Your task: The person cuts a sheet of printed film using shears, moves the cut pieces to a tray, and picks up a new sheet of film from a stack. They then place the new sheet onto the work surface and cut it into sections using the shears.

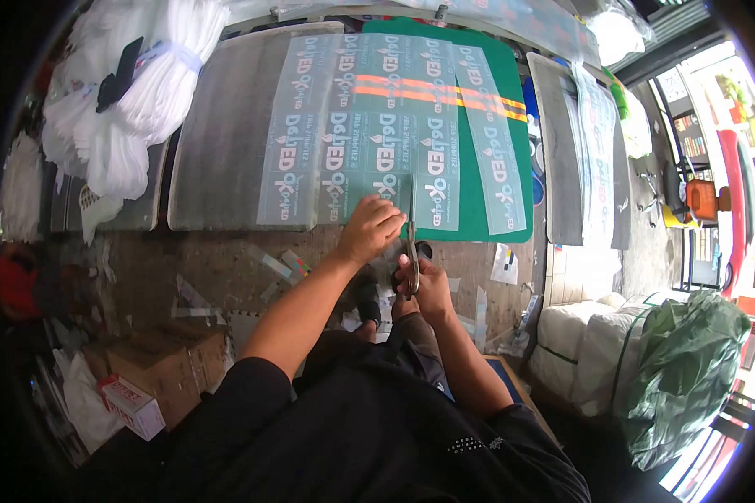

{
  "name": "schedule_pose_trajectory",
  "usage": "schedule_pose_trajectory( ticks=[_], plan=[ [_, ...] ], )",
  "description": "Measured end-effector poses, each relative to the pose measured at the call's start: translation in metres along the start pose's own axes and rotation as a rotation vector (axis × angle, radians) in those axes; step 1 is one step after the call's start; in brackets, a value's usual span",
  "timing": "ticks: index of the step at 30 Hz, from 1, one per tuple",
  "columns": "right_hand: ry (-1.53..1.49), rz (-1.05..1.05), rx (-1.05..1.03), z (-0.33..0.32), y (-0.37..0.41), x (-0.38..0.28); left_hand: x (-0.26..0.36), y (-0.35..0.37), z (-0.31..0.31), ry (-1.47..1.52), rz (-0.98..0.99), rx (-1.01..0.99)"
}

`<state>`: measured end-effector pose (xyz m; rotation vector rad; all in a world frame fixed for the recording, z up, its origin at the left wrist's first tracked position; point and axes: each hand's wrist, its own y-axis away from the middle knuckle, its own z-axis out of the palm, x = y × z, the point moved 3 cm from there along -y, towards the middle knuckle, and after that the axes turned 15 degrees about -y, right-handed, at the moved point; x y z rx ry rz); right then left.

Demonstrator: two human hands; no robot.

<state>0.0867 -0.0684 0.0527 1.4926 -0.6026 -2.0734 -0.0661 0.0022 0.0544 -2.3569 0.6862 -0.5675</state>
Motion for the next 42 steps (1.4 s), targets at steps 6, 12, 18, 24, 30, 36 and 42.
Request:
schedule_pose_trajectory(
  ticks=[6, 12, 18, 24, 30, 36, 42],
  plan=[
    [0.001, 0.024, 0.021, 0.001, -0.015, -0.014, 0.003, 0.004, -0.005, 0.004, -0.035, -0.028],
    [0.007, 0.009, 0.020, 0.006, -0.017, -0.023, 0.001, 0.004, -0.007, -0.002, -0.042, -0.041],
    [0.018, 0.002, -0.005, 0.011, -0.026, -0.032, 0.001, 0.009, -0.009, 0.025, -0.077, -0.055],
    [-0.049, -0.001, -0.018, 0.009, -0.028, -0.029, 0.015, 0.020, -0.005, -0.022, -0.134, -0.262],
    [-0.131, -0.011, -0.051, 0.009, -0.032, -0.026, 0.030, 0.016, 0.002, -0.130, -0.089, -0.353],
    [-0.082, -0.017, -0.054, 0.004, -0.047, -0.021, 0.029, 0.022, 0.015, -0.218, -0.084, -0.348],
    [-0.066, -0.025, -0.043, 0.003, -0.057, -0.021, 0.027, 0.023, 0.012, -0.245, -0.065, -0.417]
  ],
)
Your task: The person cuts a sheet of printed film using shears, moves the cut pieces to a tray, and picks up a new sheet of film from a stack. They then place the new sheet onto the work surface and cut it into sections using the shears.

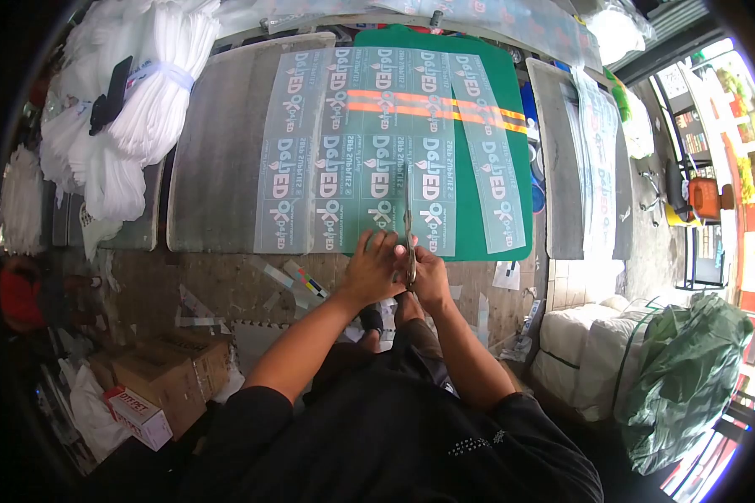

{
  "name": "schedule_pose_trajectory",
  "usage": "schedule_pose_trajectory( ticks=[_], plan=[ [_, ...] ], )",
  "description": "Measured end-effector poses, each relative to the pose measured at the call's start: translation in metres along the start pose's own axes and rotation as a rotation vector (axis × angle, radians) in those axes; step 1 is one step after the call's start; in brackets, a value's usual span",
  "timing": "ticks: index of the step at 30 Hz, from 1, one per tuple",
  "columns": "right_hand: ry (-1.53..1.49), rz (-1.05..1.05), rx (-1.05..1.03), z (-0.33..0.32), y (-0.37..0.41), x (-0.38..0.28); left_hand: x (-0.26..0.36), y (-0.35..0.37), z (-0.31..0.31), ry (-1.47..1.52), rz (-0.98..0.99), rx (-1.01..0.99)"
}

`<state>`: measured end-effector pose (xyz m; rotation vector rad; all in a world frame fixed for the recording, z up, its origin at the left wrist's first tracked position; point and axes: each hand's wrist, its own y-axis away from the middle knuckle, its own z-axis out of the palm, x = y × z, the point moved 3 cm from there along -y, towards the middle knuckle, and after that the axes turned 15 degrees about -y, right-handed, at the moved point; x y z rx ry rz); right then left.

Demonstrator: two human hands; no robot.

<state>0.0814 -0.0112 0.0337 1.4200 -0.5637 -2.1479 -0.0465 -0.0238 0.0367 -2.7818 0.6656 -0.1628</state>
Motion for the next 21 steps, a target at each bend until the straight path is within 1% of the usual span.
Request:
schedule_pose_trajectory(
  ticks=[3, 5, 7, 11, 14, 17, 21],
  plan=[
    [0.031, -0.022, -0.025, 0.005, -0.003, -0.011, 0.000, -0.002, -0.001, 0.011, -0.007, -0.009],
    [0.035, -0.032, -0.034, 0.012, -0.003, -0.020, 0.000, -0.001, 0.000, -0.017, 0.003, -0.068],
    [0.063, -0.046, 0.009, 0.015, -0.003, -0.025, 0.000, 0.000, 0.002, -0.006, -0.003, -0.075],
    [0.021, -0.044, 0.016, 0.018, -0.012, -0.025, 0.000, -0.002, -0.002, -0.016, -0.017, -0.108],
    [0.004, -0.052, 0.017, 0.017, -0.019, -0.024, 0.000, -0.002, -0.002, 0.000, -0.027, -0.064],
    [0.081, -0.060, 0.004, 0.013, -0.027, -0.026, -0.001, -0.002, -0.003, 0.007, -0.024, -0.006],
    [0.117, -0.084, 0.012, 0.016, -0.036, -0.035, -0.001, -0.002, 0.001, 0.014, -0.035, -0.026]
  ],
)
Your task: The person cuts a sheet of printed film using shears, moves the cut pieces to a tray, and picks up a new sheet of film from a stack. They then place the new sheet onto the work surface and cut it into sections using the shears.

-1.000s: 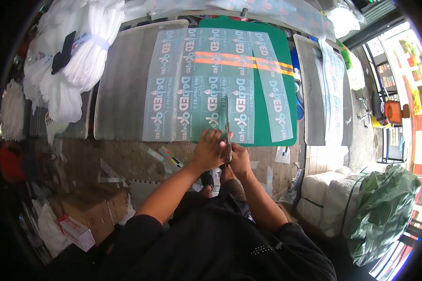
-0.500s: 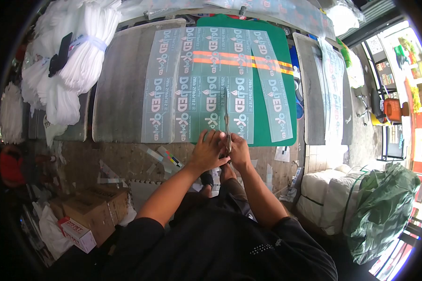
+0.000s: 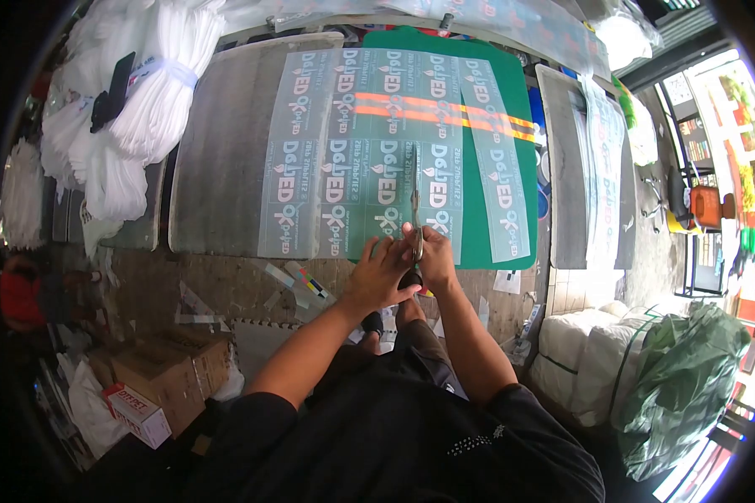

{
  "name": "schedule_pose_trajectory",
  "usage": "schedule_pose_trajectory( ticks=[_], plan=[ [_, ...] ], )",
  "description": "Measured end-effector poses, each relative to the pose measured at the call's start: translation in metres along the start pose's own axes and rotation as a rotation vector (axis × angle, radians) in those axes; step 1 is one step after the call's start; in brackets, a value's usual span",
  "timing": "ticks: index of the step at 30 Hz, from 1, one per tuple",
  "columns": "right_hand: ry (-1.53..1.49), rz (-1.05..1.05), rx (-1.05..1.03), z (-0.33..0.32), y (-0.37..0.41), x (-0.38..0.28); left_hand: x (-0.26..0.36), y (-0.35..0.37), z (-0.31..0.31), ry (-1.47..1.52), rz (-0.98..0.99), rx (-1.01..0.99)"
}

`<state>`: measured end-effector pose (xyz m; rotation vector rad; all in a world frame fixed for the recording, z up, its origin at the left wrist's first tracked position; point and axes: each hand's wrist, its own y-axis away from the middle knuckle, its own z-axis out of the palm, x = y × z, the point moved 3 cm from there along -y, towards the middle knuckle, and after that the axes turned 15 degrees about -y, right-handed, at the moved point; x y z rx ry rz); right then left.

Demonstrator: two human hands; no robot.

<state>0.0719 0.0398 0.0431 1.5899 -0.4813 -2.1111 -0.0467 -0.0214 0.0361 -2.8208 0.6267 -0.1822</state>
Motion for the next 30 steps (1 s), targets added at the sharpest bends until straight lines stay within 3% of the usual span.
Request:
schedule_pose_trajectory(
  ticks=[30],
  plan=[
    [-0.069, -0.031, -0.036, 0.026, -0.113, -0.075, -0.001, -0.004, 0.004, -0.037, -0.022, -0.018]
  ],
)
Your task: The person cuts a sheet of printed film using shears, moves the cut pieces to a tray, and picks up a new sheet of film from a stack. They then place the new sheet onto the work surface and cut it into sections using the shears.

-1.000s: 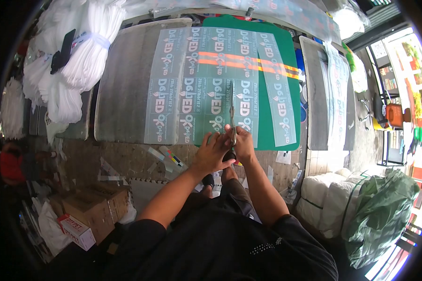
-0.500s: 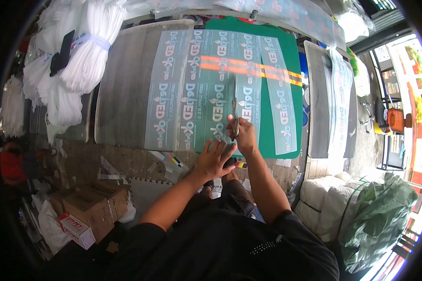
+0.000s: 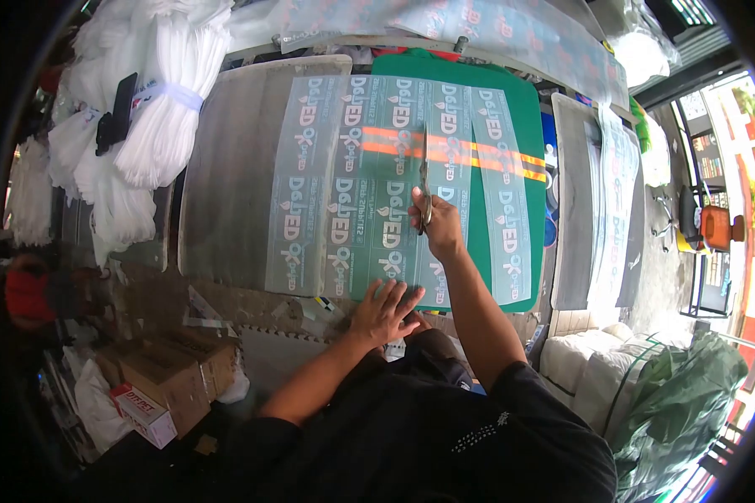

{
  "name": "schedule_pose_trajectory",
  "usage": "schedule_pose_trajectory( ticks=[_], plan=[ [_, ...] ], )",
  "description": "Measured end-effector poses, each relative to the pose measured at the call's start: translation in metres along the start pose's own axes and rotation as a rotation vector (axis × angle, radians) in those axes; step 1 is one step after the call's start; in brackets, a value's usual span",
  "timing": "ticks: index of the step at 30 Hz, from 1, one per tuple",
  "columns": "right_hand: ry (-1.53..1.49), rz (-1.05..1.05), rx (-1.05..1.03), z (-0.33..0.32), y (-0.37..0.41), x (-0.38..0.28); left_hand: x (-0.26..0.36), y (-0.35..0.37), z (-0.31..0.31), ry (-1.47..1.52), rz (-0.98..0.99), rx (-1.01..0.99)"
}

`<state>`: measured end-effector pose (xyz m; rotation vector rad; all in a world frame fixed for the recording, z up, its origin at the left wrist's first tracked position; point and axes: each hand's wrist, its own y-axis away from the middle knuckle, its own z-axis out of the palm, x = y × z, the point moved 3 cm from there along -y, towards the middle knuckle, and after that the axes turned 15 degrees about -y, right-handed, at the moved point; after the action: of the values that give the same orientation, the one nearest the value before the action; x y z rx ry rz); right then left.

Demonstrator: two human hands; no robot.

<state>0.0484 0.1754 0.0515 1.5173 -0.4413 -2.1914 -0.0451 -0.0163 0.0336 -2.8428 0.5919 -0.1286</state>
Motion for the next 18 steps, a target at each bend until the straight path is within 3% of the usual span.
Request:
schedule_pose_trajectory(
  ticks=[18],
  plan=[
    [-0.027, -0.007, -0.047, 0.004, -0.038, -0.019, 0.001, -0.004, 0.002, -0.038, -0.021, -0.033]
  ],
)
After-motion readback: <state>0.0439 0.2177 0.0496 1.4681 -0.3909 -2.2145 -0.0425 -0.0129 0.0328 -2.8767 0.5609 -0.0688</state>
